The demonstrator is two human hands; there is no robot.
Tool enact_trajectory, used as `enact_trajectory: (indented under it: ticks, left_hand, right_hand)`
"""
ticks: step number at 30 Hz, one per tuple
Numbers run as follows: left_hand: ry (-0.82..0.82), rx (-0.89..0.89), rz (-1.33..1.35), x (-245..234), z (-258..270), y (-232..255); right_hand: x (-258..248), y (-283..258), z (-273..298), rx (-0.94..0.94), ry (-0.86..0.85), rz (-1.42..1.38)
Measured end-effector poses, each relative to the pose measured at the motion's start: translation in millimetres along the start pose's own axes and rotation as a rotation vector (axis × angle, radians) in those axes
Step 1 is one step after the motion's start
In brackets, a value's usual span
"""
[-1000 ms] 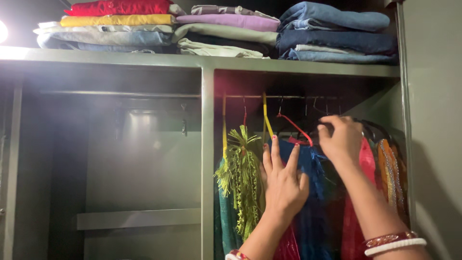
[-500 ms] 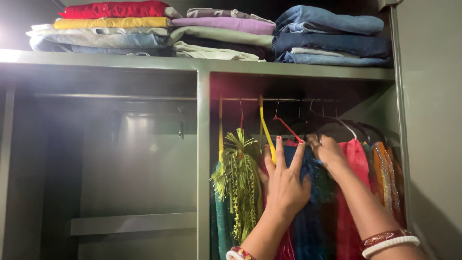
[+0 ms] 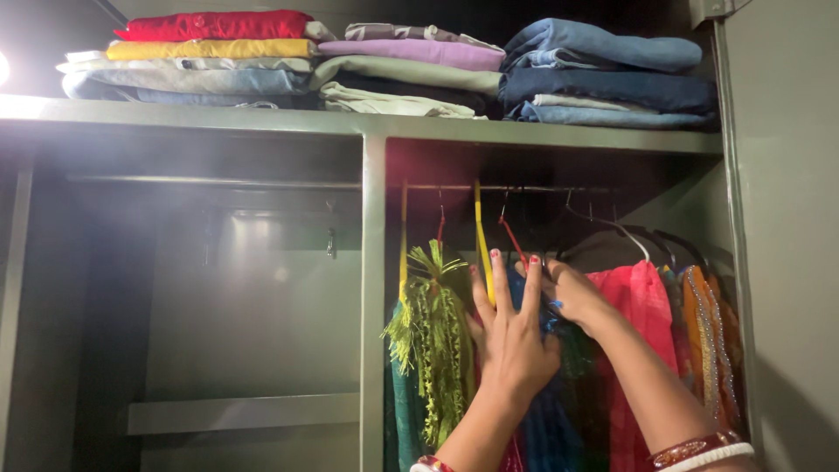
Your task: The person folds a green garment on a bed, places it on a hanger, and hangs it in a closet. They repeat the process with a dark green garment, folding it, placing it on a hanger, and hanging it in the closet.
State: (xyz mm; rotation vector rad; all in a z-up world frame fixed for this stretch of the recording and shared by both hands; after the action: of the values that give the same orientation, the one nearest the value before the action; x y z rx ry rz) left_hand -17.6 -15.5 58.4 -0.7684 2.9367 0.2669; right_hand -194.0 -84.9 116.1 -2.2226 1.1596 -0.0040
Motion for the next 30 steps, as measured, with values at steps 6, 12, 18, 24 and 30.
enact_trajectory:
  ticks: [6,12,18,24,30]
  left_hand:
    - [0.187,0.303,-0.285,-1.4,0.6,20.0]
    - [0.046,0.18,-0.146,15.3,-0.1,12.4]
    - [-0.002,0.153,-0.198,16.1,0.7,10.8]
    - [-0.019,0.16,-0.261,13.0,1.4,12.6]
    - [-0.094,0.105,-0.216,13.6,3.1,11.3]
  right_hand:
    - [-39.7,-15.6,23.7,-0.038,0.209,0.085]
    - [-97.5,-20.4,31.7,-0.586,1.053,0.667]
    - [-98.9,33.8,-16.7,0.114,0.366,-0.098]
    - [-53.3,23.4,-24.9,-0.023,0.188,-0.203]
    - [-62.2,14.1,-1.5,0.167,0.197,-0.031]
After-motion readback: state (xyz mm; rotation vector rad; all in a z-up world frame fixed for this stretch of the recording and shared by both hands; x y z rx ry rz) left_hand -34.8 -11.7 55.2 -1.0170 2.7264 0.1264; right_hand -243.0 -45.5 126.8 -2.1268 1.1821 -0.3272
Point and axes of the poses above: each hand's wrist, its own z-axis away from the middle knuckle, its own x-axis out of the palm, y = z × x, the point moved 4 cm from there along -z, towards the middle knuckle, and after that the axes turned 10 degrees about y, right-handed, at the moved point
